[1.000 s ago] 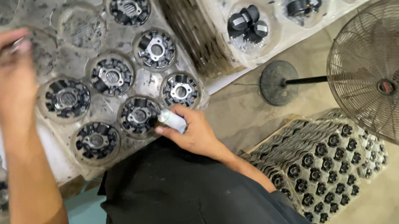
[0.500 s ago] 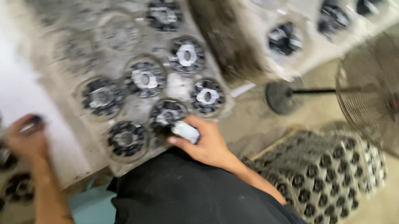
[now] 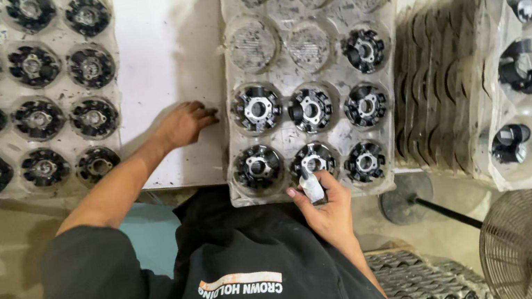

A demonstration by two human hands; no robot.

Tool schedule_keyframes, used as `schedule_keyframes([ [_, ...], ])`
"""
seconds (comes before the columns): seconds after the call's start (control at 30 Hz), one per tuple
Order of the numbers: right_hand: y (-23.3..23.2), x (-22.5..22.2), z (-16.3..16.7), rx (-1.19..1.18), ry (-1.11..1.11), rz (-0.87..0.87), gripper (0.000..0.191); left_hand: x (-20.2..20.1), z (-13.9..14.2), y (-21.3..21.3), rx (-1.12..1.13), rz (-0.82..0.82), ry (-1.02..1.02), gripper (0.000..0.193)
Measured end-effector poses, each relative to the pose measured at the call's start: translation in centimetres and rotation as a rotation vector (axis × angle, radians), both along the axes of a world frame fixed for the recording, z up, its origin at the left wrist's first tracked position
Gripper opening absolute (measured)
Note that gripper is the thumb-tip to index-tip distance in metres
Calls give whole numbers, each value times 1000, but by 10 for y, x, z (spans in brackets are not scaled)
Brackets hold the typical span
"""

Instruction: The person sits at a workbench with trays of black rotor-like components. They pick up components from the trays, apply adhesive from a tube onto each part by hand, wipe the tube with a blue cloth, and place the treated parts back into the trays.

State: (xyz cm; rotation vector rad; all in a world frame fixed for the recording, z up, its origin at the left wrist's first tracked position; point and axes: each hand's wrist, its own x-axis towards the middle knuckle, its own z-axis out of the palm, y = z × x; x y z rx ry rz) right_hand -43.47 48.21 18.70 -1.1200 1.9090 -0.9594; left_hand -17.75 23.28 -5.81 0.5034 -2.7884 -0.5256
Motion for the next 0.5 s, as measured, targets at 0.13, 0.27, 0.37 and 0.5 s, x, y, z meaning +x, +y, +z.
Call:
schedule_keyframes([
  [0.13,-10,11,-5,-15,-51,-28,21,-21,-3,-72,27,32,-100,61],
  [0.27,-21,20,-17,48,-20,-90,22,-53,8,-144,-76,372,66,63],
  [0.37,-23,21,-28,104,32,-122,23,-75,9,-180,-107,405,122,59],
  [0.5,-26,20,-45,-7,-63,-238,22,-95,6,-223,-104,284,30,55],
])
